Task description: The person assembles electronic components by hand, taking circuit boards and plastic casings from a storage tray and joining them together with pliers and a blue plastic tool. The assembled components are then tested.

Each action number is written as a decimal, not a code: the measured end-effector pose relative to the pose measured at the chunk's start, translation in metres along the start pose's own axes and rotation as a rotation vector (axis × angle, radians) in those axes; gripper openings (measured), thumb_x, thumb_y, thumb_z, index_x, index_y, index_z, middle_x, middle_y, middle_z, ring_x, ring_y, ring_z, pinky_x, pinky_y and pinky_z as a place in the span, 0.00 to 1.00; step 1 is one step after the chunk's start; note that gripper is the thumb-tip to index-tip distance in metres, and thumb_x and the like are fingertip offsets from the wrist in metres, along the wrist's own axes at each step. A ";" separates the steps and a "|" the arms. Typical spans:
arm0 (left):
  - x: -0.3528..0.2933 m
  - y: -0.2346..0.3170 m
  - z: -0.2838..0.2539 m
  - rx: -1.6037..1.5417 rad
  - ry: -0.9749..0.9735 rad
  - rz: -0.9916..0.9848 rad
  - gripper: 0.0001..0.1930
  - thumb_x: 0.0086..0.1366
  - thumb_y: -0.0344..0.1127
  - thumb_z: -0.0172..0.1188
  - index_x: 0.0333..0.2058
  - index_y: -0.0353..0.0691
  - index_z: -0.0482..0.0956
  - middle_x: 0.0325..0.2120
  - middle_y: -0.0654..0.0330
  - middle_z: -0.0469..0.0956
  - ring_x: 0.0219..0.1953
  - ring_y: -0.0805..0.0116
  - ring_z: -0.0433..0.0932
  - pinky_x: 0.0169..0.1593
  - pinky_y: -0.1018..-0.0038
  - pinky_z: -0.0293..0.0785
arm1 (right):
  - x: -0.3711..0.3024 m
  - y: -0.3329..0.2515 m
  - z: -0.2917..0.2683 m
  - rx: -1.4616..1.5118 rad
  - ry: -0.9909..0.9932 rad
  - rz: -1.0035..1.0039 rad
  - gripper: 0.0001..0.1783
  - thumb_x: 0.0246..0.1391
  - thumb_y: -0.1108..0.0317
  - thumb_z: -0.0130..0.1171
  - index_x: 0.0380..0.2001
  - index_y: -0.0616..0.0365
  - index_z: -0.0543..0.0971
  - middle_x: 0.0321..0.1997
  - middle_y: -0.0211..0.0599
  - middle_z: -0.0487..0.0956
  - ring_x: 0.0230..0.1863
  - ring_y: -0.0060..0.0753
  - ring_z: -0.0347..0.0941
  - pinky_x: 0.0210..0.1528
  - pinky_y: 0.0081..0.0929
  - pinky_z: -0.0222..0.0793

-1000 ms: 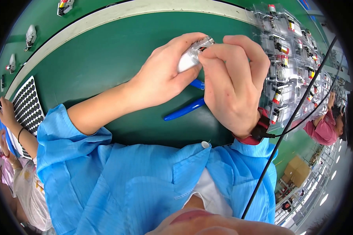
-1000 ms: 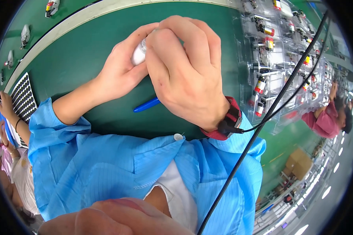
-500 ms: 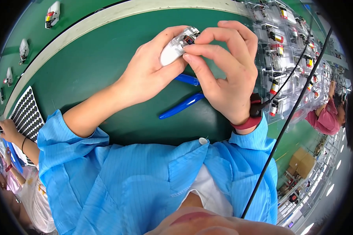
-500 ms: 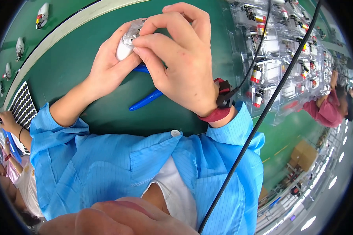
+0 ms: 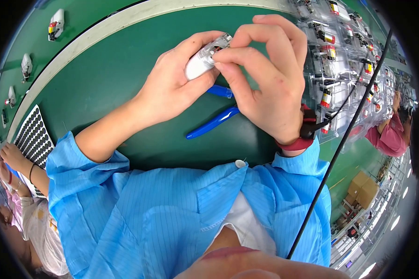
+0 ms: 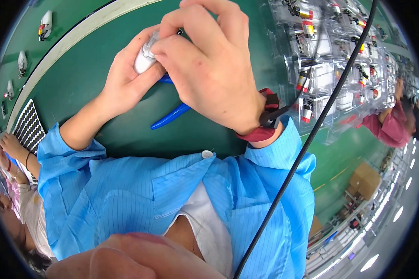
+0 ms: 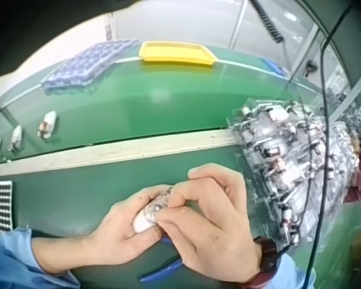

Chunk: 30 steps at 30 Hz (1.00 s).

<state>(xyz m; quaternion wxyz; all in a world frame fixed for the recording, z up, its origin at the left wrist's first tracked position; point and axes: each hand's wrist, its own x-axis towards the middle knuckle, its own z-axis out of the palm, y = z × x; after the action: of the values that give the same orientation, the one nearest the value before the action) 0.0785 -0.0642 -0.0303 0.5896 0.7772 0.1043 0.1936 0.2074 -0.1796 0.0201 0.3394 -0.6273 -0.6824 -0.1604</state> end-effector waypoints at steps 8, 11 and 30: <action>-0.002 -0.001 0.003 0.018 0.022 -0.004 0.24 0.56 0.29 0.56 0.54 0.36 0.67 0.41 0.52 0.77 0.42 0.57 0.78 0.44 0.69 0.75 | -0.002 -0.005 0.001 0.011 -0.019 0.003 0.12 0.36 0.76 0.67 0.28 0.53 0.81 0.37 0.29 0.75 0.48 0.43 0.68 0.47 0.34 0.66; 0.000 -0.003 0.002 -0.023 0.041 0.013 0.25 0.56 0.30 0.56 0.54 0.37 0.67 0.42 0.51 0.77 0.43 0.56 0.78 0.45 0.69 0.75 | -0.015 0.003 0.010 0.037 0.007 -0.007 0.12 0.36 0.76 0.68 0.29 0.53 0.82 0.37 0.29 0.75 0.49 0.43 0.68 0.47 0.33 0.67; -0.002 -0.004 0.005 0.018 0.092 -0.002 0.25 0.57 0.28 0.56 0.55 0.37 0.66 0.43 0.51 0.77 0.44 0.55 0.78 0.46 0.68 0.74 | -0.016 -0.004 0.018 0.017 0.050 0.112 0.14 0.36 0.74 0.69 0.31 0.52 0.82 0.36 0.30 0.74 0.46 0.42 0.68 0.47 0.33 0.65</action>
<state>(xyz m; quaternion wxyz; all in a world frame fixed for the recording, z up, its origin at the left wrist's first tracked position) 0.0792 -0.0677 -0.0355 0.5772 0.7727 0.1339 0.2276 0.1985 -0.1810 -0.0024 0.3701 -0.6575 -0.6386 -0.1511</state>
